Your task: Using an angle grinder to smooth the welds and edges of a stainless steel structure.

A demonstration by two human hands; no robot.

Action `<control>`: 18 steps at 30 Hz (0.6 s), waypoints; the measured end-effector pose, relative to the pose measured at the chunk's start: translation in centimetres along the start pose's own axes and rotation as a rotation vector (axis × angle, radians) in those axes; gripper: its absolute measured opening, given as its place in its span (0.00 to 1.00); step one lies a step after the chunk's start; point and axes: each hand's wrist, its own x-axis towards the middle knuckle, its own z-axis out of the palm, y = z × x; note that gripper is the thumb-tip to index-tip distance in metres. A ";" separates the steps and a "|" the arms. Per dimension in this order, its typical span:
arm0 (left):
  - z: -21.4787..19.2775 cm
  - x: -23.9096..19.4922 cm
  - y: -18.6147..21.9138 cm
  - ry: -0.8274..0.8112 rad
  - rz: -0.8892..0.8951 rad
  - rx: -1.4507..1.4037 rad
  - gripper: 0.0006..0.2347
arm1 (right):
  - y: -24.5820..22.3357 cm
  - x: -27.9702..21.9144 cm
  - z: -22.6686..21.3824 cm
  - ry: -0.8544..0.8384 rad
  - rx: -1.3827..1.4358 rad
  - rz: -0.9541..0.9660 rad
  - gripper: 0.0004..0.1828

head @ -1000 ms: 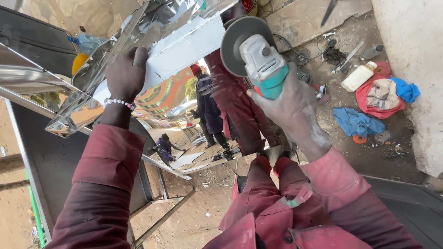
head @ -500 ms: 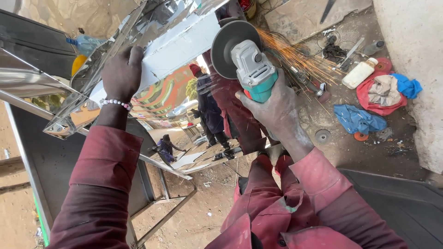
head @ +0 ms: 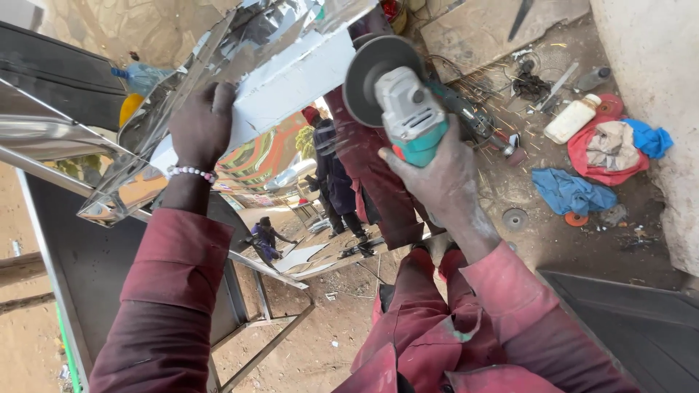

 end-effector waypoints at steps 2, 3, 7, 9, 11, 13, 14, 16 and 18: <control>-0.4 -0.6 0.5 0.000 0.002 -0.005 0.25 | 0.2 0.6 -0.5 0.028 0.018 -0.031 0.50; -0.5 -0.7 1.0 -0.002 0.010 -0.013 0.25 | 0.3 1.0 -0.9 0.060 0.031 -0.060 0.50; -0.1 -0.2 0.2 -0.007 0.004 0.009 0.25 | -2.4 2.5 -3.6 -0.062 -0.001 -0.089 0.42; -0.1 0.2 -0.3 0.019 0.030 -0.017 0.24 | -2.1 2.9 -3.9 -0.161 -0.054 -0.076 0.42; -0.1 0.1 -0.2 0.023 0.022 -0.022 0.25 | -2.5 2.6 -5.0 -0.185 -0.115 -0.035 0.42; 0.1 0.0 -0.2 0.013 0.015 -0.030 0.25 | -3.3 2.7 -5.9 -0.213 -0.187 0.015 0.41; 0.2 -0.1 -0.2 0.013 0.021 -0.020 0.25 | -4.0 3.0 -6.3 -0.221 -0.138 -0.037 0.39; 0.1 0.1 -0.3 0.019 0.028 -0.005 0.25 | -5.4 4.2 -6.2 -0.226 -0.082 -0.093 0.37; 0.3 0.7 -0.2 -0.020 0.009 0.068 0.29 | -6.5 5.8 -5.9 -0.336 -0.202 0.056 0.53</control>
